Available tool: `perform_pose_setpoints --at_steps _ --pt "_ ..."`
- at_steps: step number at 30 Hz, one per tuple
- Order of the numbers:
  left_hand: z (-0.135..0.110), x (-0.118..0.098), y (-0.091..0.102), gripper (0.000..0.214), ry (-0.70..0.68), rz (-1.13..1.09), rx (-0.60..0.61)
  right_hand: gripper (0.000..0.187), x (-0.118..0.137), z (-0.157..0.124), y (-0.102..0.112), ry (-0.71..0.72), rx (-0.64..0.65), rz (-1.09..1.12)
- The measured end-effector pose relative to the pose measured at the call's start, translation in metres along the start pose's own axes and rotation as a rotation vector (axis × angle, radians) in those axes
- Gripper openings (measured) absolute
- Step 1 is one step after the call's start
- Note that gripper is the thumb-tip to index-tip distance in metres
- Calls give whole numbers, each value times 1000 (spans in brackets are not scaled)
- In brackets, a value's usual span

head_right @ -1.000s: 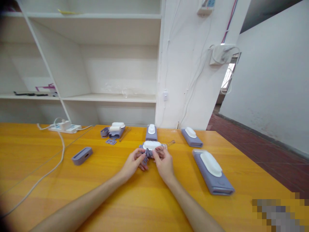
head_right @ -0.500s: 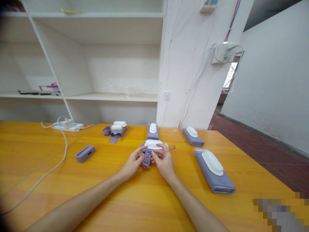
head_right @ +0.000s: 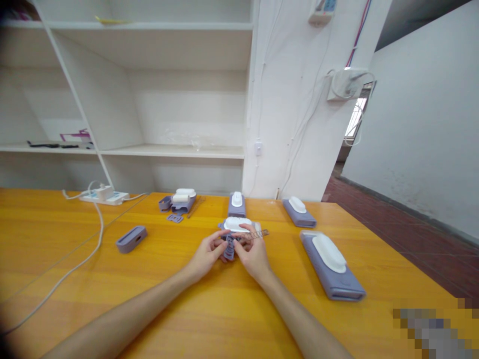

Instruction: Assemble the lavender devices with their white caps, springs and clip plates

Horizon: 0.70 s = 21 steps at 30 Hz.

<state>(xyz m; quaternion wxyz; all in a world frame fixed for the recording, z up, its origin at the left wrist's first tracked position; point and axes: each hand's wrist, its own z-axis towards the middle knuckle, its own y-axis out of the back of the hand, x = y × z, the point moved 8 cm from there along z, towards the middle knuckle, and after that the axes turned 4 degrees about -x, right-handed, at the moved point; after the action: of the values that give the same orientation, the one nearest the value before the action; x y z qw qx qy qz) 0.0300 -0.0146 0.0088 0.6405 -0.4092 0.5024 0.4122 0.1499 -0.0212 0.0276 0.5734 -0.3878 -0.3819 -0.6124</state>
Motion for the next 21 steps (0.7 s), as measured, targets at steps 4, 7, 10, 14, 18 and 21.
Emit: perform_pose_setpoints --at_steps 4,7,10,14,18,21 --pt "1 3 1 54 -10 -2 -2 45 5 -1 -1 21 26 -24" --pt "3 6 3 52 -25 0 -9 43 5 -2 -2 28 42 -48" --pt "4 10 5 49 -39 9 -30 32 3 -2 -4 38 44 -107" --pt "5 12 8 47 -38 4 -65 27 0 -2 -6 34 39 -203" --pt "4 8 9 49 -31 -11 -90 24 4 -1 -2 75 -5 -265" --pt "3 6 7 51 -19 -50 -79 22 8 -2 -1 95 -18 -298"
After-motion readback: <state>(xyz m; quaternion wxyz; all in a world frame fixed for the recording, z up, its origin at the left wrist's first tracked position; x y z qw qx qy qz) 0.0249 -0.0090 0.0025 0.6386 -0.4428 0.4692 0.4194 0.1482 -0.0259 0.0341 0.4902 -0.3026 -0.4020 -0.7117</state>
